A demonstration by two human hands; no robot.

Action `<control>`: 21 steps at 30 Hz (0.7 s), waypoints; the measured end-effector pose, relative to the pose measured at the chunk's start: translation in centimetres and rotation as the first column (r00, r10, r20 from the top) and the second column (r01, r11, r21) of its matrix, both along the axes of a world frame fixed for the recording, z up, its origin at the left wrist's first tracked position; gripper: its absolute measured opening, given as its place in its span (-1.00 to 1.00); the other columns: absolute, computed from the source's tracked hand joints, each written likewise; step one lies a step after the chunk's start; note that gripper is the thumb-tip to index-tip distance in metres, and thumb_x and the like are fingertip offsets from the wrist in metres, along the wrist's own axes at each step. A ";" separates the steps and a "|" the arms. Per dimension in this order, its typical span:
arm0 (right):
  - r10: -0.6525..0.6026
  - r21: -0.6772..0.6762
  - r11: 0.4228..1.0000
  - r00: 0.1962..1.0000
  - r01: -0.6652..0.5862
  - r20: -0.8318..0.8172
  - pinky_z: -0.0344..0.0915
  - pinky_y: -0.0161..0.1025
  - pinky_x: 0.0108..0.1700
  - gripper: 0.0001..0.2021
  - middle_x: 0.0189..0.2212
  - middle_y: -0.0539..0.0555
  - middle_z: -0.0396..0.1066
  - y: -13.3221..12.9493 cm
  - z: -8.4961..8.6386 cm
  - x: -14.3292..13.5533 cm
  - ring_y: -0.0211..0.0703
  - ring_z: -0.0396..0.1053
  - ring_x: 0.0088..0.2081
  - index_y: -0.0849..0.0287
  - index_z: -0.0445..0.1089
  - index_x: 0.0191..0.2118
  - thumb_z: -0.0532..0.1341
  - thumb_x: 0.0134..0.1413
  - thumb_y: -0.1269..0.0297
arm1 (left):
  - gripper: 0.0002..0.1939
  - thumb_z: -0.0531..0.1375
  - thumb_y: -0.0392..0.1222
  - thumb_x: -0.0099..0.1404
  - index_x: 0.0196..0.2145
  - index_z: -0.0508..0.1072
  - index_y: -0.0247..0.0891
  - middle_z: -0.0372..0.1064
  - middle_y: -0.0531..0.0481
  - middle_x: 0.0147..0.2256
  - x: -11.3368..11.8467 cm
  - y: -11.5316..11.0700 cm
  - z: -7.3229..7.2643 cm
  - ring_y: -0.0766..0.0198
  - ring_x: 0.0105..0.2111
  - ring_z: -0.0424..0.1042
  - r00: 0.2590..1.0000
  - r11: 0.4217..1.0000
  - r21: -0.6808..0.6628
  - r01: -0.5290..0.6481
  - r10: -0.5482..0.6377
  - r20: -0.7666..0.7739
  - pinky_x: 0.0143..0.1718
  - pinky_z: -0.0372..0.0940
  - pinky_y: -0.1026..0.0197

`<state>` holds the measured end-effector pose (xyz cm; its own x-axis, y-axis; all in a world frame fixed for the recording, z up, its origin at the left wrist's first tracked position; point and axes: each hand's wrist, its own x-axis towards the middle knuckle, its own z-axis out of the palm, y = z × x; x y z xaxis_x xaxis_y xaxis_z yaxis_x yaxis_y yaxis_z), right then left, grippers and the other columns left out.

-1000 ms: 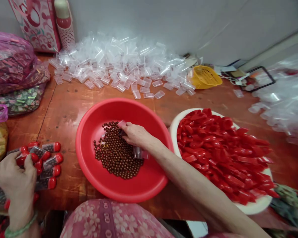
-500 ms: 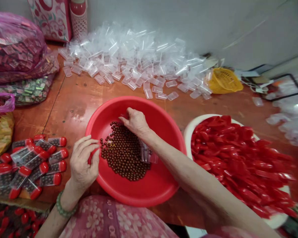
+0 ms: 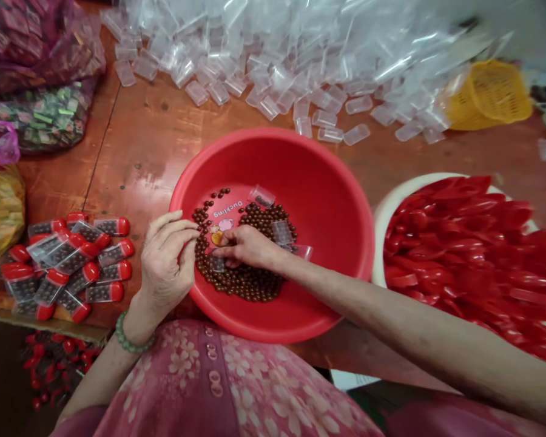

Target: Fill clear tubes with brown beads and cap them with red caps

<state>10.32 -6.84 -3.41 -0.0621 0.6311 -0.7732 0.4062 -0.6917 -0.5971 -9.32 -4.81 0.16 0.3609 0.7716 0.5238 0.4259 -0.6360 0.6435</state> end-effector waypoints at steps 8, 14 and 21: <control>-0.172 -0.269 0.959 0.931 0.085 -0.321 0.18 -0.49 -0.71 -0.70 -0.75 -0.13 0.32 -1.3 0.3 0.2 -0.44 0.21 -0.75 0.21 0.30 -0.53 0.45 -0.19 0.27 | -0.82 0.11 -0.45 0.29 -0.23 0.48 -0.35 0.54 -0.12 -0.22 0.2 -0.6 1.0 0.08 0.01 0.43 0.988 0.999 0.041 0.003 0.003 -0.157 0.15 0.28 -0.11; -0.251 -0.223 0.962 0.819 0.155 -0.515 0.15 -0.52 -0.72 -0.68 -0.71 -0.15 0.34 -0.1 0.9 0.3 -0.47 0.19 -0.74 0.19 0.27 -0.48 0.43 -0.27 0.22 | -0.49 0.19 -0.07 0.32 0.10 0.35 -0.53 0.43 -0.34 0.05 -0.3 -1.2 3.6 -0.12 0.17 0.31 0.839 0.923 -0.127 0.362 -0.383 -0.387 0.23 0.18 -0.23; -0.225 -0.103 0.974 0.773 0.204 -0.594 0.09 -0.47 -0.73 -0.72 -0.74 -0.17 0.25 -0.6 2.5 -0.2 -0.43 0.14 -0.76 0.14 0.20 -0.45 0.28 -0.27 0.14 | -0.64 0.19 -0.38 0.28 0.05 0.42 -0.42 0.47 -0.24 0.03 0.5 -0.8 3.5 -0.02 0.04 0.46 0.817 0.906 -0.130 0.403 -0.420 -0.396 0.14 0.32 -0.14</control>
